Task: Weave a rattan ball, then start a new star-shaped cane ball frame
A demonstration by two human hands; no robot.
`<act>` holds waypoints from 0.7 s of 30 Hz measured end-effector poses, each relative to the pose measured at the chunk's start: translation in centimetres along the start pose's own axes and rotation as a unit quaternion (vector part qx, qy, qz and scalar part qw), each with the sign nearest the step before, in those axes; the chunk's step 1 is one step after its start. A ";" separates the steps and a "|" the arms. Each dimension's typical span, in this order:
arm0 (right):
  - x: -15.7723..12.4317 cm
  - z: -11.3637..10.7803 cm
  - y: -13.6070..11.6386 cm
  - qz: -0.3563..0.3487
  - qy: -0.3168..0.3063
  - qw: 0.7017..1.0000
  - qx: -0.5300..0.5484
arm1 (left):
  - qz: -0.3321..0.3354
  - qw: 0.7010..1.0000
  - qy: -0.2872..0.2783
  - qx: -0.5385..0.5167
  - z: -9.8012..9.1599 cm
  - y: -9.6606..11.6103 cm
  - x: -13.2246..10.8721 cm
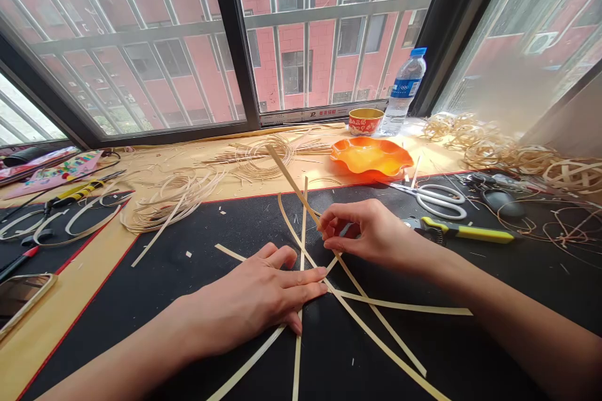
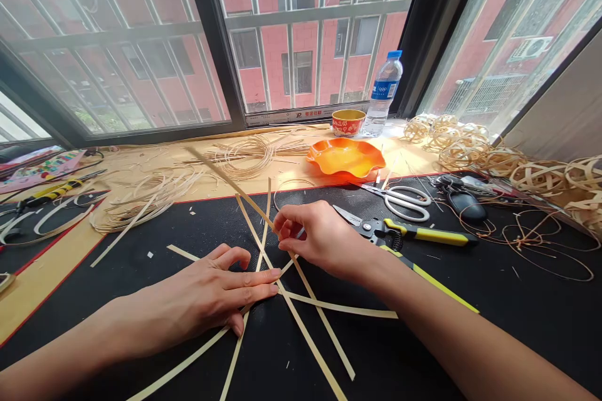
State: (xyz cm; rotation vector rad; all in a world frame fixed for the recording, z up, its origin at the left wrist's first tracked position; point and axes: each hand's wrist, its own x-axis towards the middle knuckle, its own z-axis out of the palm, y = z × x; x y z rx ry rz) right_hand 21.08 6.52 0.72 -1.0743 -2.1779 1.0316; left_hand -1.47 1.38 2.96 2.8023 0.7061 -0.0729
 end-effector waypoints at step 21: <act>0.8 0.4 1.3 0.034 -0.030 0.999 0.002 | -0.086 0.993 0.053 0.060 0.2 0.5 0.2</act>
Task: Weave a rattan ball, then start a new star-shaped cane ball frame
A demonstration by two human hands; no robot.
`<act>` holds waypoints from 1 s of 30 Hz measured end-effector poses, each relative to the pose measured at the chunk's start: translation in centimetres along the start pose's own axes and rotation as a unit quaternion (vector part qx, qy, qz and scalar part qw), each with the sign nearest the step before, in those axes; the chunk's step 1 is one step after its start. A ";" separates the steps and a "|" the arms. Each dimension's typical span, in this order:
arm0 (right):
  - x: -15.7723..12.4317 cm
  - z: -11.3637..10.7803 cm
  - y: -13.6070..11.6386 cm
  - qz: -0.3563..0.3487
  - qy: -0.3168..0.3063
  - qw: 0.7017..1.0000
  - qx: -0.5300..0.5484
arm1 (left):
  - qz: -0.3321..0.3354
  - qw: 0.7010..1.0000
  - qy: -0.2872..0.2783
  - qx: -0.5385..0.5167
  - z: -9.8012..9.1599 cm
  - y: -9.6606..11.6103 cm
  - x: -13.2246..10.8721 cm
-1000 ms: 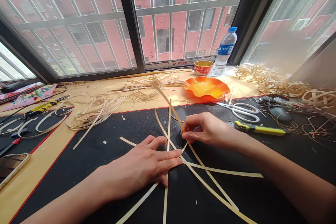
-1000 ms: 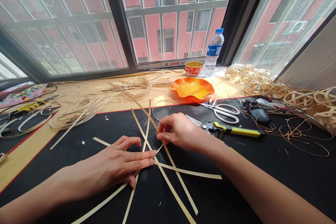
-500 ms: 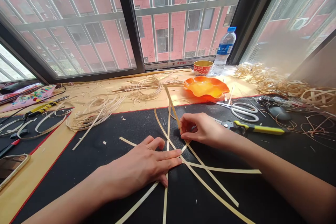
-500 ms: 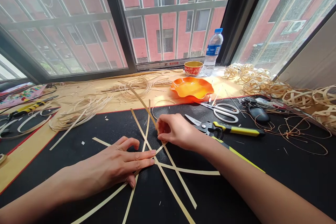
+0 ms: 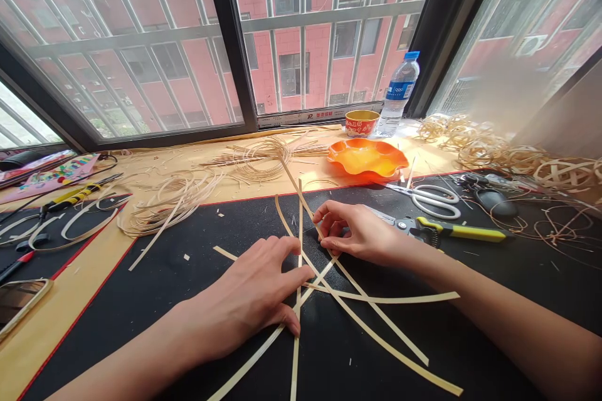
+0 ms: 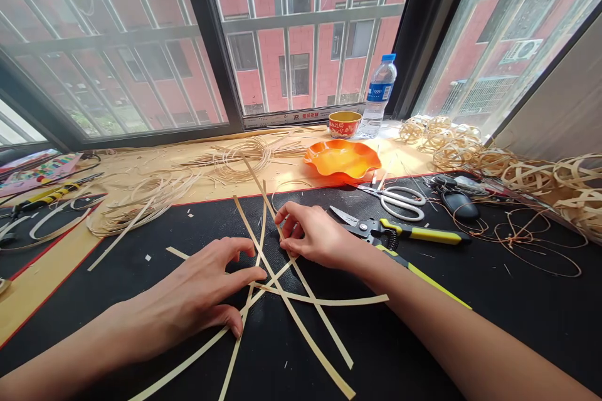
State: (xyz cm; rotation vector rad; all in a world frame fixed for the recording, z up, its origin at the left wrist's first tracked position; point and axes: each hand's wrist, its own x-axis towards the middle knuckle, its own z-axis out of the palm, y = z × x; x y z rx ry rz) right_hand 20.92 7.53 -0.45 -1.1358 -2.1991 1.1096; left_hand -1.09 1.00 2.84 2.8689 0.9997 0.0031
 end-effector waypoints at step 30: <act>0.3 0.7 0.2 -0.008 -0.008 1.000 -0.005 | -0.023 0.998 0.064 -0.008 0.9 -0.9 0.1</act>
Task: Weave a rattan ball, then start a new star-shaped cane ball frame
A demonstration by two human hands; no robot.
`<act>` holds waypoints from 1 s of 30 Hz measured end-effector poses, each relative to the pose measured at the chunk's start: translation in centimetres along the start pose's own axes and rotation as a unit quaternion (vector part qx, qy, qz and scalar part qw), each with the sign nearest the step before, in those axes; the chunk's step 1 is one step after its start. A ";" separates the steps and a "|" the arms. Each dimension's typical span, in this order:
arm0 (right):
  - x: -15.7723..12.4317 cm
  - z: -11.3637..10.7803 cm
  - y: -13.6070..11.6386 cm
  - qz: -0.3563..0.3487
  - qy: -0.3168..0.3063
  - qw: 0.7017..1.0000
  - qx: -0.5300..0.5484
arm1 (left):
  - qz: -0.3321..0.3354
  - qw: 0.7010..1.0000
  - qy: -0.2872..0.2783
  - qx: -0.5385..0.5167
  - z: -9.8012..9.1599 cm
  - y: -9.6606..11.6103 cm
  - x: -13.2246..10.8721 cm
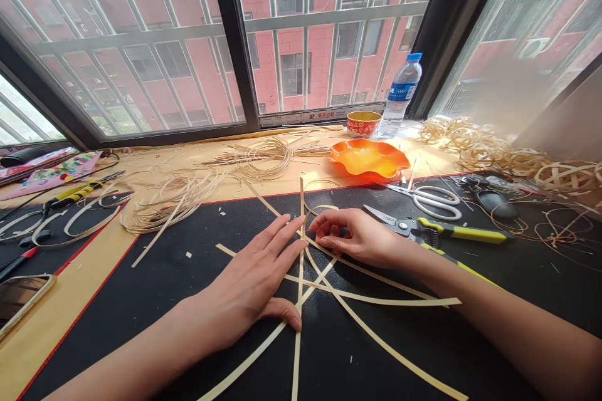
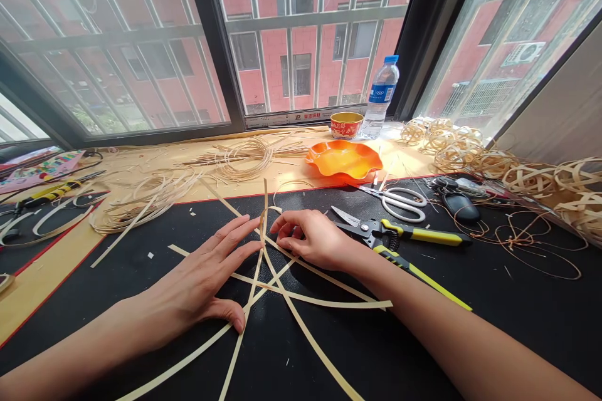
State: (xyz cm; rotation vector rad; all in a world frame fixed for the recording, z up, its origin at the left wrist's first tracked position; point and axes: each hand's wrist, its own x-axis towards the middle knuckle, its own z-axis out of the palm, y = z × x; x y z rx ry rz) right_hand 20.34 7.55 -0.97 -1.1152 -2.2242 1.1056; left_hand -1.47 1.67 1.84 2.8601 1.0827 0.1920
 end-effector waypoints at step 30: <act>-0.1 0.0 -0.3 0.050 -0.063 0.990 0.117 | -0.001 0.999 -0.037 0.006 -0.3 0.2 0.1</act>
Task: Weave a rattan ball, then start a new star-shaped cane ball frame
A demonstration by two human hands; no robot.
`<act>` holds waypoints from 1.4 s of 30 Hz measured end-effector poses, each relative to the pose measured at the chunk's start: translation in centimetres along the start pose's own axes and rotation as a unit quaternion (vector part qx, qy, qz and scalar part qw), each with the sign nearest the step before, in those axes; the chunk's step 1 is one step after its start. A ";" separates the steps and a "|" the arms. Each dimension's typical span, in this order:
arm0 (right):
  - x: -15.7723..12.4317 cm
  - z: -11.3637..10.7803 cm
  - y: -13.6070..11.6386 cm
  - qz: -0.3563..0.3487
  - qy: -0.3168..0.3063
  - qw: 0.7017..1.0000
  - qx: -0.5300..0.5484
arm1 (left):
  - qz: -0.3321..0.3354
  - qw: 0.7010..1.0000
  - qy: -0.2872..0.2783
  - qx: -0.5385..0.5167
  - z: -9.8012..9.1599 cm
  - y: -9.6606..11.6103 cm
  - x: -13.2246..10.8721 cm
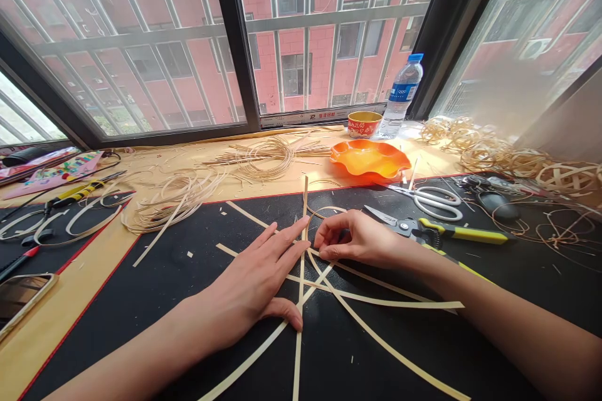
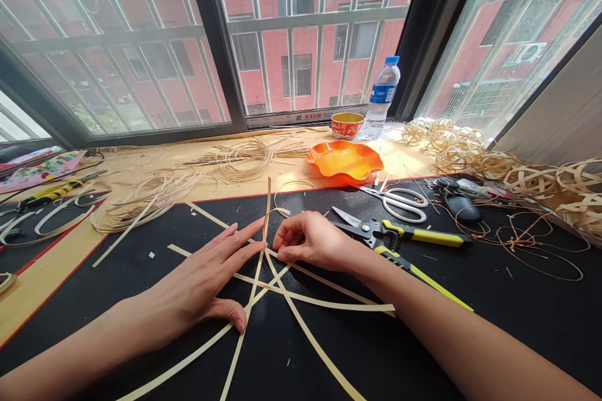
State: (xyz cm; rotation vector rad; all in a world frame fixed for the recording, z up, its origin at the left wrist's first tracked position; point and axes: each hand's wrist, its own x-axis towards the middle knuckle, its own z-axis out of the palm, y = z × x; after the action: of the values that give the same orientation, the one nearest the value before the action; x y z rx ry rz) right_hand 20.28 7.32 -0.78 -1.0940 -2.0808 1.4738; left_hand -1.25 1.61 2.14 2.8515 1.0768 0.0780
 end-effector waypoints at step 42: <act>-0.8 -0.5 -0.9 -0.134 -0.079 0.950 -0.270 | -0.118 0.987 -0.061 0.092 -1.2 2.7 0.1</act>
State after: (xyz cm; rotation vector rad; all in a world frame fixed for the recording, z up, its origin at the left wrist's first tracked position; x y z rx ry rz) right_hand 20.77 6.88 0.34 -0.8295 -2.7157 0.9057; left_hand 0.51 -0.25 3.64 2.8120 1.4541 -0.2222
